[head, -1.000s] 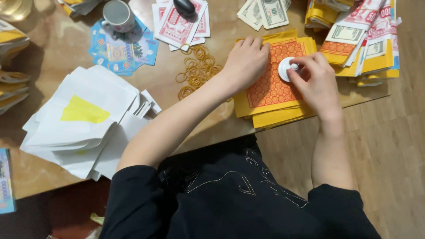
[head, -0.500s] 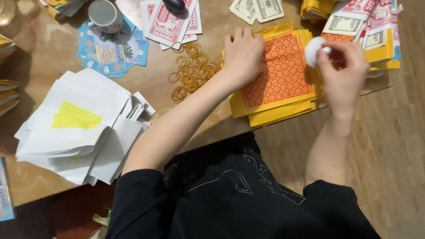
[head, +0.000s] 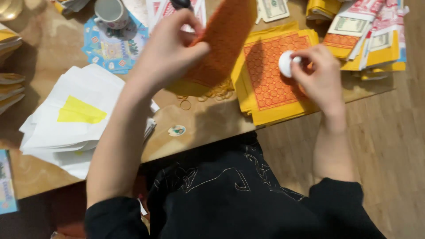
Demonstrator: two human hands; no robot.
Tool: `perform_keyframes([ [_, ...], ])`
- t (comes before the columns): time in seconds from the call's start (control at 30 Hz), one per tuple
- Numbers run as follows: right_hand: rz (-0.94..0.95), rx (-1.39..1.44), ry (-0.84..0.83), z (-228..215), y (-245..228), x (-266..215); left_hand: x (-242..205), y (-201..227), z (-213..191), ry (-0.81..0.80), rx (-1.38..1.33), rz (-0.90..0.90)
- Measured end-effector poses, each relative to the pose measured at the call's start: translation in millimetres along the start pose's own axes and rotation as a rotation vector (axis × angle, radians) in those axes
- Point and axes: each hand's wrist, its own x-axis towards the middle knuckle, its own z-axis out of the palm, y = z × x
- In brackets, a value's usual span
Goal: The person bundles stacks of yellow ritual paper and ritual banknotes by hand, folding and aligning the sheets before securing the packages with rubber bands.
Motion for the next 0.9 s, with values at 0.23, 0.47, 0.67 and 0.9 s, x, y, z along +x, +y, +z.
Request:
perform_keyframes([
  [0.23, -0.109, -0.034, -0.026, 8.5, -43.3, -5.1, -70.7, 50.1, -30.4, 0.081, -0.202, -0.087],
  [0.47, 0.160, 1.408, -0.386, 86.8, -28.4, -39.5, -127.2, 20.7, 10.9, 0.204, -0.504, -0.099],
  [0.67, 0.262, 0.864, -0.434, 120.0, -99.4, -8.0, -173.2, -81.0, 55.7, 0.423, -0.403, -0.316],
  [0.9, -0.086, 0.009, -0.376, 141.3, -118.0, -8.3, -227.7, -67.3, 17.7, 0.472, 0.619, -0.083],
])
